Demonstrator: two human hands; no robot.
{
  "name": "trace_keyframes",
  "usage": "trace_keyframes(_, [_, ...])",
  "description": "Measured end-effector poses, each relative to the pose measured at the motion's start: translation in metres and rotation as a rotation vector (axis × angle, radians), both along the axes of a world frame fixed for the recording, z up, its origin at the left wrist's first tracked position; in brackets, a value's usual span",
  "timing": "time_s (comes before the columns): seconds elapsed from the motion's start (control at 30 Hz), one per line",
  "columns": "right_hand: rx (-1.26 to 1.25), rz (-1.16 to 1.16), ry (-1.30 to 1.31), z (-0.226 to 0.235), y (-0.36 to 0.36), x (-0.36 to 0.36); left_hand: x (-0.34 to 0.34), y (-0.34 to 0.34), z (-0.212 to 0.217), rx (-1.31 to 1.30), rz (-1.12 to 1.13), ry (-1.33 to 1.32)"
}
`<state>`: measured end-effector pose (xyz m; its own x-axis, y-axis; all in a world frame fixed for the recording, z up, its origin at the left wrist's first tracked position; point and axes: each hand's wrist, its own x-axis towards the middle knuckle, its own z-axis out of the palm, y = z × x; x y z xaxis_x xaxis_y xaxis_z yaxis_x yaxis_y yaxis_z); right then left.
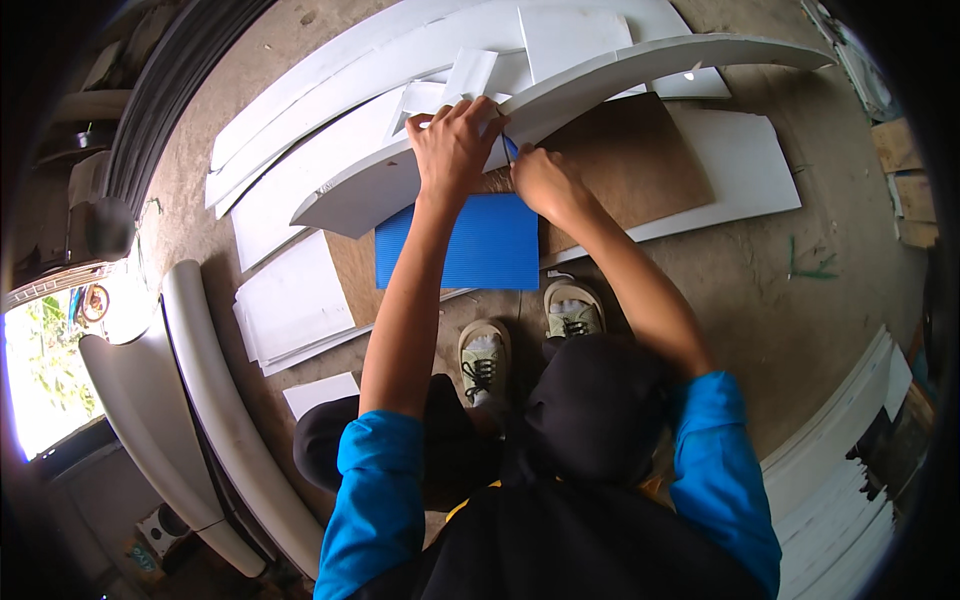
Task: The person sits on the floor and uses a utility knife to cut a blue corrugated sheet and several white flat sheets. They align the sheets on a brown board, score the material with the knife, and then snap the pieces apart to separate them.
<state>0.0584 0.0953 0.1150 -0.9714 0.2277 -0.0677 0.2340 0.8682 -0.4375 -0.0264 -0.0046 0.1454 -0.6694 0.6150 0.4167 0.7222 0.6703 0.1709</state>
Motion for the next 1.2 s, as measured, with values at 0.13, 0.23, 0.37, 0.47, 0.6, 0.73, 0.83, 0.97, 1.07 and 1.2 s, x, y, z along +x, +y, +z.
trace_keyframes(0.13, [0.015,-0.033,-0.055,-0.006,-0.003,-0.01,-0.005,-0.001,-0.005,0.017,-0.021,-0.004])
trace_keyframes(0.23, [0.007,-0.045,-0.096,-0.016,-0.002,-0.016,-0.005,-0.001,-0.007,-0.001,-0.025,-0.028])
trace_keyframes(0.37, [0.005,-0.022,-0.134,-0.021,-0.002,-0.023,-0.006,-0.001,-0.009,-0.02,-0.013,-0.038])
trace_keyframes(0.47, [-0.042,-0.061,-0.146,-0.029,-0.001,-0.028,-0.004,0.001,-0.01,-0.011,-0.001,-0.011])
trace_keyframes(0.6, [0.088,0.093,-0.055,-0.023,0.006,-0.022,-0.006,0.0,0.001,-0.022,0.009,0.004])
trace_keyframes(0.73, [0.02,0.079,-0.073,0.001,0.004,0.004,-0.015,-0.006,0.012,-0.123,-0.126,-0.016])
trace_keyframes(0.83, [-0.006,0.002,-0.05,-0.005,0.003,0.02,-0.016,-0.009,0.008,-0.05,-0.207,0.012])
trace_keyframes(0.97, [0.091,-0.069,-0.003,-0.019,-0.007,0.035,-0.011,-0.004,0.002,-0.006,-0.22,0.052])
trace_keyframes(1.07, [0.094,-0.096,-0.021,-0.019,-0.014,0.038,-0.01,-0.005,0.002,-0.035,-0.193,0.066])
trace_keyframes(1.2, [0.07,-0.097,-0.026,-0.028,-0.015,0.032,-0.006,-0.005,0.002,-0.046,-0.216,0.038])
